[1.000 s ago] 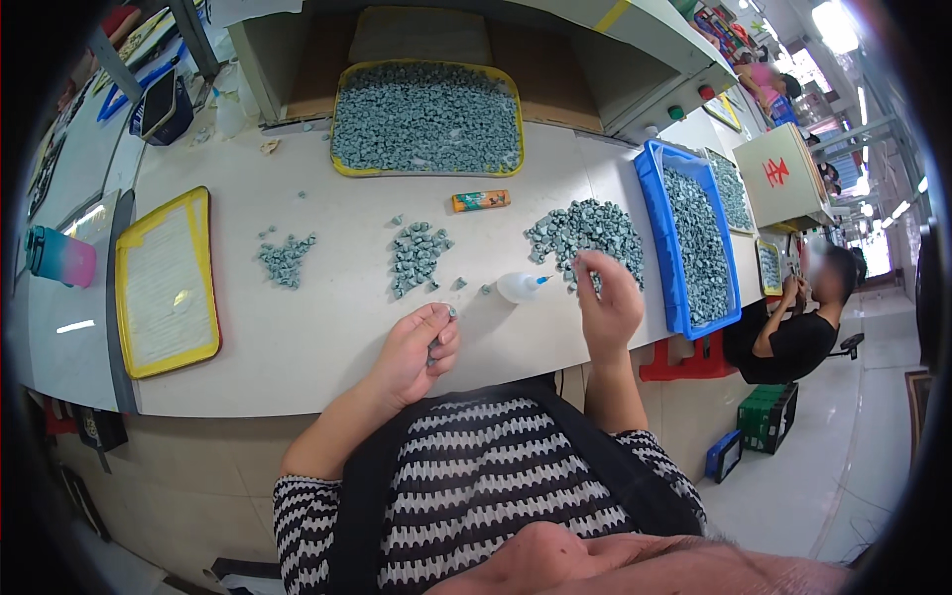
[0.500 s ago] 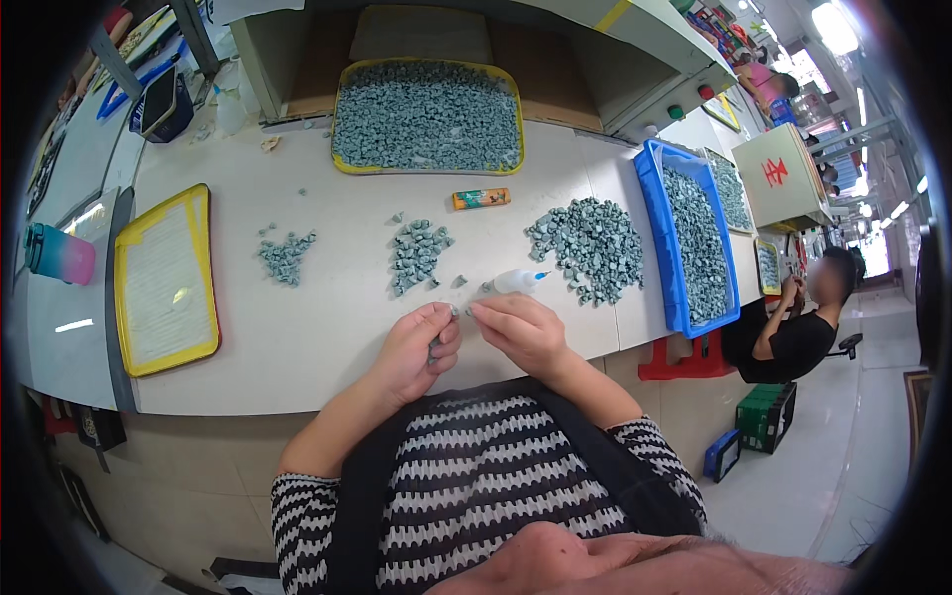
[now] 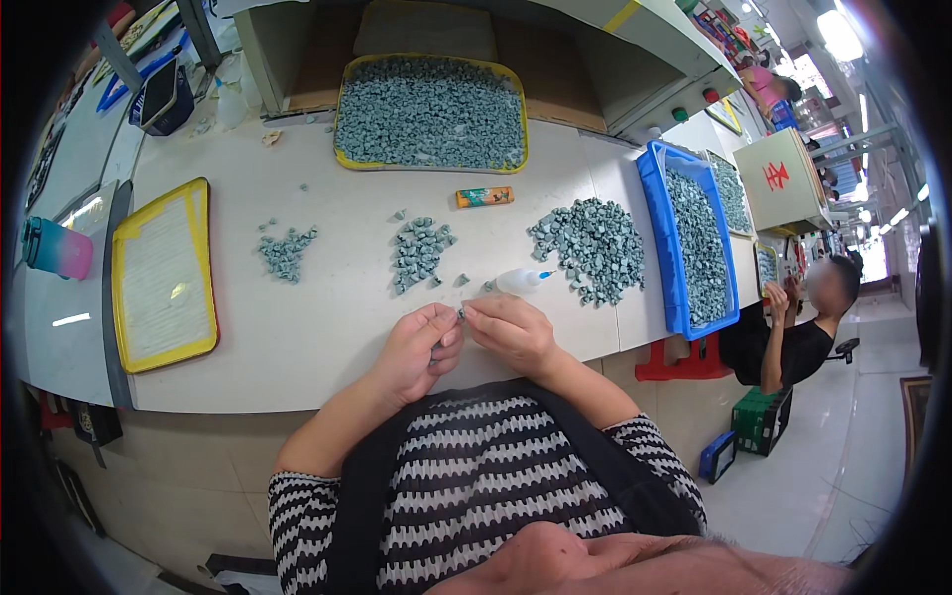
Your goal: The person applies adhesive from a squeeze bottle onto small components and attaches them together by hand.
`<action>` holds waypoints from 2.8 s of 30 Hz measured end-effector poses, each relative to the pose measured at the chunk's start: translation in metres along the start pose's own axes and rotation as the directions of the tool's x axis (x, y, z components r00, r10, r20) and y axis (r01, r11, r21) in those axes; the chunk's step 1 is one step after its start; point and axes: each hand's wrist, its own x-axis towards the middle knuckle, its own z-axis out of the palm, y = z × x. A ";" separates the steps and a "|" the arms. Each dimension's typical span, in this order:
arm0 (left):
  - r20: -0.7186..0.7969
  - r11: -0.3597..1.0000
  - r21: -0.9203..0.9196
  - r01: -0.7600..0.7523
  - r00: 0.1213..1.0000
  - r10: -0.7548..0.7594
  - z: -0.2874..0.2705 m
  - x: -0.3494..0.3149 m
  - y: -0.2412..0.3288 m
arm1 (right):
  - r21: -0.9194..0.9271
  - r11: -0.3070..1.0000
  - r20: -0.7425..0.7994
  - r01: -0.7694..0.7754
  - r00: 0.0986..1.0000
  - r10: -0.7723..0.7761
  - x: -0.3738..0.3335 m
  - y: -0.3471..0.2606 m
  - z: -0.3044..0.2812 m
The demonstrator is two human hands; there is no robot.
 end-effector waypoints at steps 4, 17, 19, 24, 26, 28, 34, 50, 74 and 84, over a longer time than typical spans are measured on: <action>0.000 0.995 0.083 -0.051 0.999 0.051 0.000 0.000 -0.001 | 0.034 0.999 -0.051 0.003 0.999 -0.002 -0.003 0.002 0.005; -0.162 0.984 -0.116 -0.133 0.980 0.113 0.009 0.005 0.003 | -0.047 0.985 -0.229 -0.166 0.962 0.151 -0.024 0.001 -0.019; -0.143 0.985 -0.161 -0.062 0.989 0.039 0.010 0.005 0.002 | -0.122 0.970 -0.374 -0.211 0.915 0.152 -0.039 0.007 -0.025; -0.091 0.997 -0.071 -0.013 0.996 0.007 0.008 0.005 -0.003 | -0.015 0.915 -0.422 -0.402 0.833 0.359 -0.038 0.019 -0.019; -0.060 0.999 -0.038 0.013 0.998 -0.015 0.008 0.005 -0.004 | -0.026 0.823 -0.202 -0.568 0.809 0.552 -0.028 0.017 -0.018; -0.021 0.998 0.036 0.059 0.998 -0.058 0.009 0.004 -0.002 | 0.077 0.742 -0.172 -0.666 0.724 0.668 -0.029 0.018 -0.013; -0.029 0.998 0.031 -0.059 0.998 0.060 -0.002 0.007 -0.002 | -0.078 0.784 -0.094 -0.616 0.788 0.609 -0.021 0.015 -0.013; 0.022 0.999 0.049 -0.010 1.000 0.009 0.004 0.004 0.000 | 0.158 0.837 -0.024 -0.524 0.845 0.534 -0.019 0.016 -0.019; -0.035 0.987 -0.071 -0.146 0.989 0.144 -0.003 0.007 -0.001 | -0.461 0.884 -0.067 -0.076 0.996 0.051 -0.004 0.003 -0.052; -0.027 0.986 -0.074 -0.150 0.989 0.148 -0.006 0.008 -0.002 | -0.545 0.838 -0.020 -0.023 1.000 0.015 0.006 -0.007 -0.055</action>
